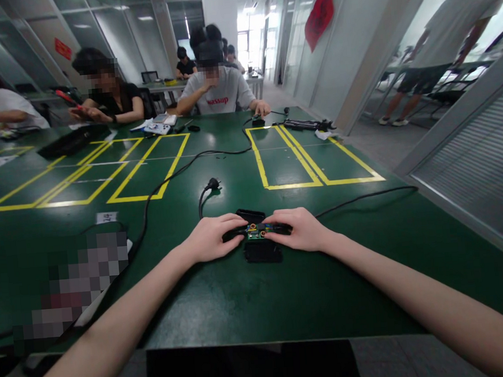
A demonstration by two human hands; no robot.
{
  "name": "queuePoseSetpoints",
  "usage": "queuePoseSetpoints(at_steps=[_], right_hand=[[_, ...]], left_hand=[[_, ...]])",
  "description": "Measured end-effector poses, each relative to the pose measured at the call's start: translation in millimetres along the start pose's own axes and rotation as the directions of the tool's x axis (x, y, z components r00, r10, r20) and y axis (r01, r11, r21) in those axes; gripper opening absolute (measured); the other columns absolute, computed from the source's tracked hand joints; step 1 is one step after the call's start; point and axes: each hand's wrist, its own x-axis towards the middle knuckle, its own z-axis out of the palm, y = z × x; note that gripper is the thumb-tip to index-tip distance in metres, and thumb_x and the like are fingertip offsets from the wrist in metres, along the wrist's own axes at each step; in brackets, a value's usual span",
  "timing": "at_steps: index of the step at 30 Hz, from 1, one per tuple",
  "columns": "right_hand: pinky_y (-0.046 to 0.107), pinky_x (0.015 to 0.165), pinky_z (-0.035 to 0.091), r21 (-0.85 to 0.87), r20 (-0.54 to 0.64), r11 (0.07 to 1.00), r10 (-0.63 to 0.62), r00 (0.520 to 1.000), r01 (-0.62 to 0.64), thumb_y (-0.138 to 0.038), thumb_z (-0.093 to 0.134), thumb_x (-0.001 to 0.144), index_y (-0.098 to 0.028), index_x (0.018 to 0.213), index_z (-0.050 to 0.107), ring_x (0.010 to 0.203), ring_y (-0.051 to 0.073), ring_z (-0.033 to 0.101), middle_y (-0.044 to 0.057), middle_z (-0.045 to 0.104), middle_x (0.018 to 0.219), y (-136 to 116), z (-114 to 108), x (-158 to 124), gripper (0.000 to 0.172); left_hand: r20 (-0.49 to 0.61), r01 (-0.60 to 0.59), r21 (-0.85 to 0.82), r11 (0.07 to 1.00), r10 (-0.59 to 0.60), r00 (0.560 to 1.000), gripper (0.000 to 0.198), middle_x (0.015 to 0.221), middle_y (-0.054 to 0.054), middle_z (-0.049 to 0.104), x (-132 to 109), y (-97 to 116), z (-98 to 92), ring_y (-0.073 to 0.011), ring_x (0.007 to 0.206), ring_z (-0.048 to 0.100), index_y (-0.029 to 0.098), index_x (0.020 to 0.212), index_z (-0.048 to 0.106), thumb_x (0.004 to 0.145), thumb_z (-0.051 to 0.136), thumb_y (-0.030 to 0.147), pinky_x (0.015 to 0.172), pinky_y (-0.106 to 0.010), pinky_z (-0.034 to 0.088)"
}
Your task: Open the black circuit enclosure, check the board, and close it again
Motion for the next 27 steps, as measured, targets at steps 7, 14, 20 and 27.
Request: queuePoseSetpoints(at_steps=[7, 14, 20, 27], right_hand=[[0.028, 0.071, 0.056, 0.011, 0.013, 1.000, 0.018, 1.000, -0.018, -0.037, 0.068, 0.094, -0.020, 0.106, 0.077, 0.077, 0.020, 0.075, 0.007, 0.080, 0.092, 1, 3, 0, 0.023], [0.032, 0.070, 0.057, -0.024, 0.023, 0.985, 0.171, 0.985, -0.170, -0.036, 0.071, 0.091, -0.021, 0.105, 0.079, 0.079, 0.022, 0.076, 0.007, 0.081, 0.097, 8, 8, 5, 0.022], [0.029, 0.068, 0.056, -0.080, -0.051, 0.990, 0.112, 0.992, -0.116, -0.038, 0.069, 0.093, -0.020, 0.105, 0.078, 0.079, 0.021, 0.076, 0.006, 0.081, 0.095, 6, 7, 4, 0.022], [0.025, 0.051, 0.041, -0.240, -0.126, 0.942, -0.271, 0.954, 0.236, -0.034, 0.060, 0.100, -0.015, 0.103, 0.073, 0.057, 0.013, 0.064, 0.005, 0.074, 0.076, -10, -18, -3, 0.024]], left_hand=[[0.028, 0.044, 0.125, 0.991, -0.048, 0.998, 0.044, 0.140, -0.007, 0.067, 2, 1, 4.6, -0.0217, 0.105, 0.076, 0.024, 0.141, 0.063, 0.100, 0.056, 0.035, 0.090, -0.030, 0.061], [-0.017, 0.061, 0.168, 0.984, -0.059, 0.998, 0.052, 0.156, -0.011, 0.053, 2, -1, 5.1, -0.0216, 0.091, 0.077, 0.025, 0.149, 0.054, 0.099, 0.054, 0.038, 0.082, -0.034, 0.062], [-0.191, 0.022, 0.045, 0.999, -0.013, 0.981, 0.031, 0.131, -0.010, 0.069, 3, 3, -3.2, -0.0064, 0.054, 0.061, 0.020, 0.122, 0.068, 0.097, 0.054, 0.032, 0.062, -0.025, 0.055], [-0.199, -0.062, 0.028, 0.998, 0.066, 0.978, 0.017, 0.073, 0.000, 0.071, 2, 17, -9.3, -0.0121, 0.058, 0.064, 0.017, 0.094, 0.068, 0.093, 0.053, 0.025, 0.055, -0.022, 0.044]])
